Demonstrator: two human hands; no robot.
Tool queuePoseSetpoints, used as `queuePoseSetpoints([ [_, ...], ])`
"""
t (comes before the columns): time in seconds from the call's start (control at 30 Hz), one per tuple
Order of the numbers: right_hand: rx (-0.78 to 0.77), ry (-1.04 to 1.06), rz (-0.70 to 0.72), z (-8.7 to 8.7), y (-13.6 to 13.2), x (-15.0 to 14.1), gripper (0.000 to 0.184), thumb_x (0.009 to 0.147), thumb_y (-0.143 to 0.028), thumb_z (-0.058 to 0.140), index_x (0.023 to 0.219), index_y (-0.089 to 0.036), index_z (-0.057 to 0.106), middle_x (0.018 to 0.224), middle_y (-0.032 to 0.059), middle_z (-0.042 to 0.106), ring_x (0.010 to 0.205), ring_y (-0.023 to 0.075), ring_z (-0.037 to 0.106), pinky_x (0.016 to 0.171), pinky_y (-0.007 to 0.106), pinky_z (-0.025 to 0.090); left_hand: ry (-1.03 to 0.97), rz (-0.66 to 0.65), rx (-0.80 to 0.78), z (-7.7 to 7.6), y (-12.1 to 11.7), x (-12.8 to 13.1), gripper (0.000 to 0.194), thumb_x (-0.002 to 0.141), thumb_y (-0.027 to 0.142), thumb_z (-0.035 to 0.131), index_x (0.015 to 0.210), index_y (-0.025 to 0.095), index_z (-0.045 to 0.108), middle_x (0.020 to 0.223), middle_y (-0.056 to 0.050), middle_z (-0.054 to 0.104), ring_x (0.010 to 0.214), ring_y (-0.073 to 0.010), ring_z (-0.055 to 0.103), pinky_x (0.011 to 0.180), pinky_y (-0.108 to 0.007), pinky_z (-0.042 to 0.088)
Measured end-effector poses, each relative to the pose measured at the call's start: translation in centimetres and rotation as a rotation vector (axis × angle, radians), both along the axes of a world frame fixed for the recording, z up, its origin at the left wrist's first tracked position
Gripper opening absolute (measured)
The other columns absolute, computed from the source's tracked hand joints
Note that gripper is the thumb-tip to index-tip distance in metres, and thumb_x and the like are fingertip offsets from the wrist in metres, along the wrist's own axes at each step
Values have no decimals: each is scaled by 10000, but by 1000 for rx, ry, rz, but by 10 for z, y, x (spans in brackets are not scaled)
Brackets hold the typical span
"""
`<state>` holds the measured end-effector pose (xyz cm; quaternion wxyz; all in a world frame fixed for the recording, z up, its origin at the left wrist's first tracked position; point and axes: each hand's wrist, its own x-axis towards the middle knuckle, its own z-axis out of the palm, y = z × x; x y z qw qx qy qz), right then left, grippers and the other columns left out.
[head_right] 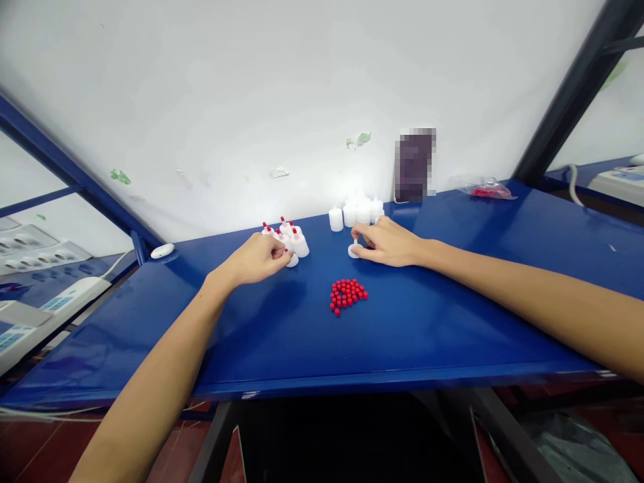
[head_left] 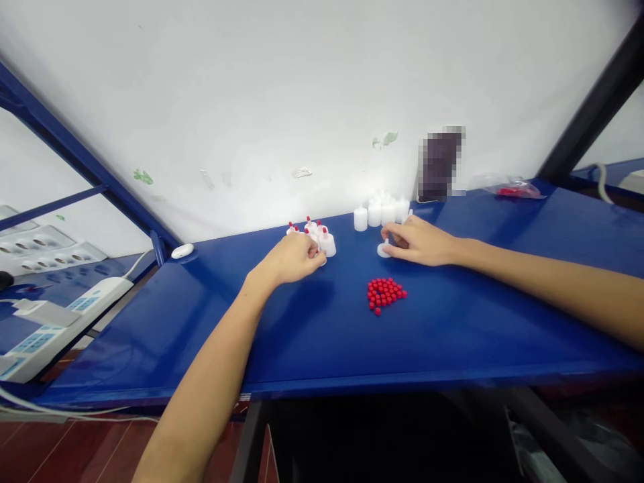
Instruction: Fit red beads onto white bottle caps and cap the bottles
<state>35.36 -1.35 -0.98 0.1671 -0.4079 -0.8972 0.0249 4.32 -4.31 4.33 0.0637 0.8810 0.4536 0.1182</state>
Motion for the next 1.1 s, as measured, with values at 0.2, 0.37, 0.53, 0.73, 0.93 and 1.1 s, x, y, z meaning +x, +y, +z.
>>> queuePoseSetpoints([
  [0.2, -21, -40, 22, 2, 1, 0, 375, 878, -501, 568, 1038, -170, 643, 651, 18, 634, 617, 201, 563, 661, 319, 379, -187, -298, -138, -21, -15, 35, 167, 918, 291, 536, 956, 173, 649, 692, 25, 565, 602, -115, 497, 611, -253, 397],
  [0.37, -76, -54, 33, 5, -4, 0, 323, 870, -425, 567, 1052, -171, 648, 641, 4, 625, 569, 179, 554, 580, 290, 345, -232, -444, -158, -36, -19, 46, 334, 905, 140, 494, 1197, 191, 649, 972, -48, 639, 737, -139, 556, 746, -293, 484],
  [0.53, -46, -31, 24, 3, -4, -1, 315, 892, -433, 540, 1034, -176, 653, 676, 13, 619, 598, 186, 553, 574, 293, 343, -177, -495, -96, -40, -21, 49, 526, 927, 66, 367, 1372, 251, 581, 1181, -85, 574, 925, -172, 588, 894, -342, 504],
  [0.73, 33, 24, 85, -1, -1, 0, 310, 888, -409, 541, 1034, -172, 678, 917, 87, 672, 766, 219, 602, 674, 319, 414, -30, -508, -22, -41, -22, 52, 503, 930, 77, 368, 1347, 221, 611, 1215, -99, 576, 992, -204, 601, 918, -364, 514],
  [0.93, 11, 7, 44, 3, -4, -3, 304, 892, -435, 533, 964, -171, 667, 764, 42, 651, 650, 189, 555, 659, 317, 352, 17, -406, 51, -45, -18, 50, 452, 959, 115, 378, 1339, 192, 610, 1183, -104, 588, 911, -198, 619, 851, -348, 528],
  [1.1, 48, 73, -2, 7, -7, -9, 309, 938, -436, 502, 889, -173, 656, 622, -5, 593, 577, 158, 508, 737, 342, 332, -48, -284, 93, -46, -9, 45, 326, 1015, 238, 420, 1182, 135, 680, 1105, -111, 609, 937, -225, 635, 858, -359, 527],
])
